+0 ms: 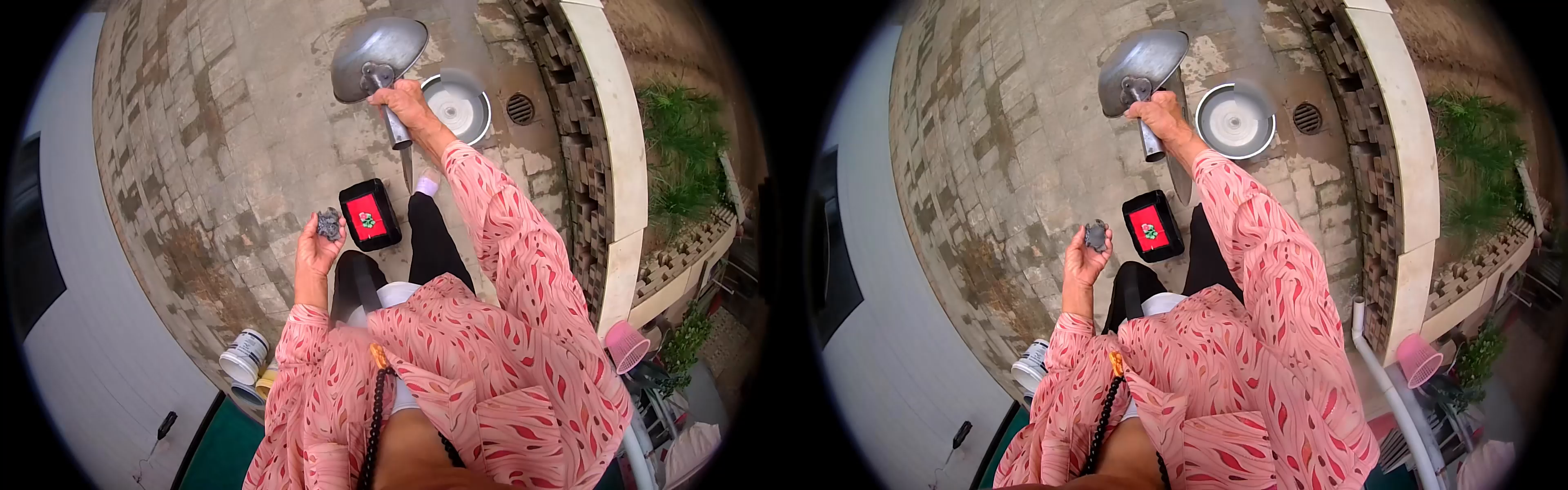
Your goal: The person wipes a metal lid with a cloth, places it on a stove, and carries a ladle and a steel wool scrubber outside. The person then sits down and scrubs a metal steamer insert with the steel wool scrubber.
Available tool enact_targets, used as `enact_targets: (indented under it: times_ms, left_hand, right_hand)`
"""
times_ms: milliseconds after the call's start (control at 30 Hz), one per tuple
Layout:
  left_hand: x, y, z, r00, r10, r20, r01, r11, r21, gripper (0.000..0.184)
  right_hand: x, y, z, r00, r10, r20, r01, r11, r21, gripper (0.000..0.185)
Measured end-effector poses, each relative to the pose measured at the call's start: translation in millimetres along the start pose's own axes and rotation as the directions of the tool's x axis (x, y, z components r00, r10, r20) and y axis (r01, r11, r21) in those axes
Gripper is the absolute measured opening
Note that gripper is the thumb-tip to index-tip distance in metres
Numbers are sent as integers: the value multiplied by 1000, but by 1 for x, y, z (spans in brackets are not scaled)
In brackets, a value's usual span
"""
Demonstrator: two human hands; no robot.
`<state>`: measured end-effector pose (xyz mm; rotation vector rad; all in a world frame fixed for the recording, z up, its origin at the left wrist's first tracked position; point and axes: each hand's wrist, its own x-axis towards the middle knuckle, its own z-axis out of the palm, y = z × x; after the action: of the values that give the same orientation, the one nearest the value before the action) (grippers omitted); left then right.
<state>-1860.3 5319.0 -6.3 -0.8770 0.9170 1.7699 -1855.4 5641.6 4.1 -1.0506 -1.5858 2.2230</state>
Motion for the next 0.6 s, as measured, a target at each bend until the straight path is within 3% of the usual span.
enact_targets:
  times_ms: [100, 267, 433, 467, 600]
  left_hand:
    - [27, 13, 36, 998, 21, 58, -20, 1000, -14, 35]
    - [66, 41, 64, 999, -33, 28, 32, 999, 13, 30]
    - [142, 92, 74, 984, -175, 33, 174, 984, 42, 30]
    - [156, 105, 72, 980, -195, 41, 191, 979, 69, 30]
    - [258, 168, 82, 969, -232, 80, 216, 962, 165, 29]
  right_hand:
    - [71, 6, 18, 999, -46, -10, 46, 999, 0, 22]
    - [160, 9, 43, 994, -89, -61, 99, 978, 182, 23]
    - [255, 29, 47, 991, -90, -101, 120, 928, 353, 19]
    - [243, 13, 46, 998, 11, -66, 13, 931, 366, 16]
    - [278, 53, 6, 985, -2, -175, 43, 971, 236, 17]
